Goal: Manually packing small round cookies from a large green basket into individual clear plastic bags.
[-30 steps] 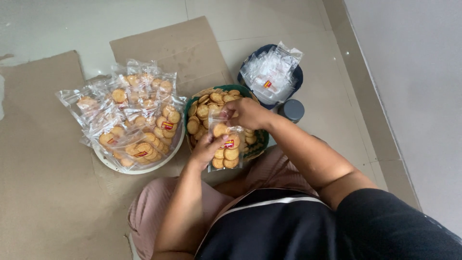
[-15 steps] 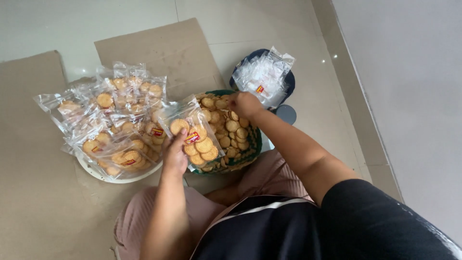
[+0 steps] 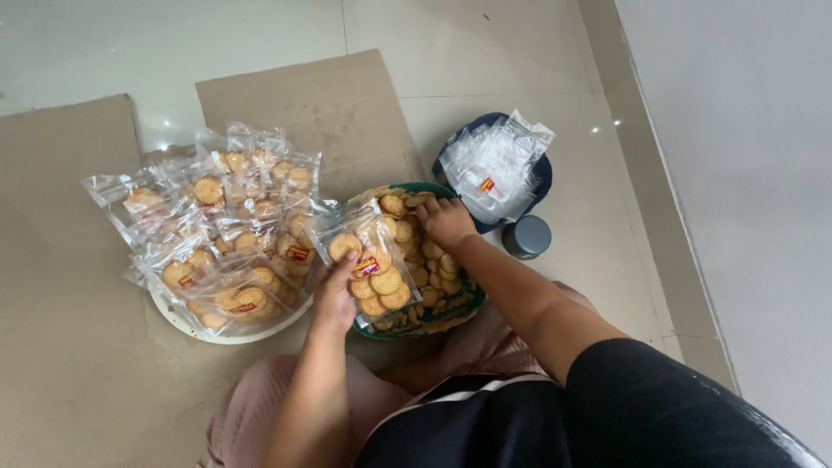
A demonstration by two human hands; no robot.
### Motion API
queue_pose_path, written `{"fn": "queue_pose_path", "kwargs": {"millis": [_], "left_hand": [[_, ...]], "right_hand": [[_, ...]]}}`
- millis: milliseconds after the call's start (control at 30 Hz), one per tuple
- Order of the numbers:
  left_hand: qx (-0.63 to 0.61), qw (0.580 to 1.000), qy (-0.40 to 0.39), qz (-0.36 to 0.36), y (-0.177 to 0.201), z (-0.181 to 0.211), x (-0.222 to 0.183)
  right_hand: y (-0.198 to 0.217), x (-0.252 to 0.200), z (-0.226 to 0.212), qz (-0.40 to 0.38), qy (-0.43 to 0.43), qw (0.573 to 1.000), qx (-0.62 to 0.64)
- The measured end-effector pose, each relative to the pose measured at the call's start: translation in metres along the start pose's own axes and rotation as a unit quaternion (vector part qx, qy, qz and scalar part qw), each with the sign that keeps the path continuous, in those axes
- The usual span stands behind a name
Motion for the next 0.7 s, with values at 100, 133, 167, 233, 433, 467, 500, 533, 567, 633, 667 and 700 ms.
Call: {"fn": "queue_pose_path", "kwargs": {"millis": [100, 133, 167, 233, 433, 467, 500, 533, 567, 633, 667, 700], "left_hand": [[-0.004, 1.000, 0.013, -0.004, 0.009, -0.006, 0.005], [-0.004, 1.000, 0.011, -0.005, 0.016, -0.013, 0.009], [-0.009, 1.000, 0.025, -0.006, 0.022, -0.022, 0.012], [-0.014, 0.999, 0.036, -0.006, 0.025, -0.027, 0.013], [-0.003, 0.999, 0.040, -0.015, 0.009, -0.015, 0.002], [-0.002, 0.999, 0.038, -0.013, 0.013, -0.018, 0.006], [-0.002, 0.999, 0.036, -0.012, 0.017, -0.020, 0.010], [-0.001, 0.999, 0.037, -0.013, 0.015, -0.017, 0.009], [0.004, 1.000, 0.018, -0.005, 0.013, -0.011, 0.008], [0.009, 1.000, -0.002, 0.001, 0.012, -0.005, 0.008], [0.012, 1.000, -0.003, -0.001, 0.013, -0.005, 0.008], [0.015, 1.000, -0.003, -0.003, 0.013, -0.005, 0.008]], "right_hand": [[0.005, -0.003, 0.000, 0.043, 0.020, 0.999, 0.005], [0.004, -0.002, 0.000, 0.046, 0.020, 0.999, 0.005], [0.003, -0.002, 0.000, 0.038, 0.023, 0.999, 0.003], [0.006, 0.002, -0.002, 0.034, 0.026, 0.999, 0.001], [-0.010, 0.003, 0.002, 0.005, -0.008, 1.000, 0.016], [-0.004, 0.004, 0.004, 0.009, -0.034, 0.999, 0.014], [0.001, 0.004, 0.006, 0.012, -0.059, 0.998, 0.011], [0.025, 0.007, 0.013, 0.011, -0.061, 0.998, 0.011], [0.051, 0.010, 0.018, 0.042, -0.036, 0.998, -0.030], [0.060, 0.008, 0.022, 0.073, -0.013, 0.995, -0.072], [0.021, -0.005, 0.039, -0.082, -0.223, 0.937, 0.257], [-0.021, -0.028, 0.036, -0.218, -0.396, 0.710, 0.540]]}}
Point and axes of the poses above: each hand's wrist, its own x-axis towards the middle knuckle, its own y-axis out of the back of the hand, z = x × y, the point moved 5 cm from there along x, towards the middle knuckle, and after that the axes turned 7 degrees about -x, right-handed, at the moved point
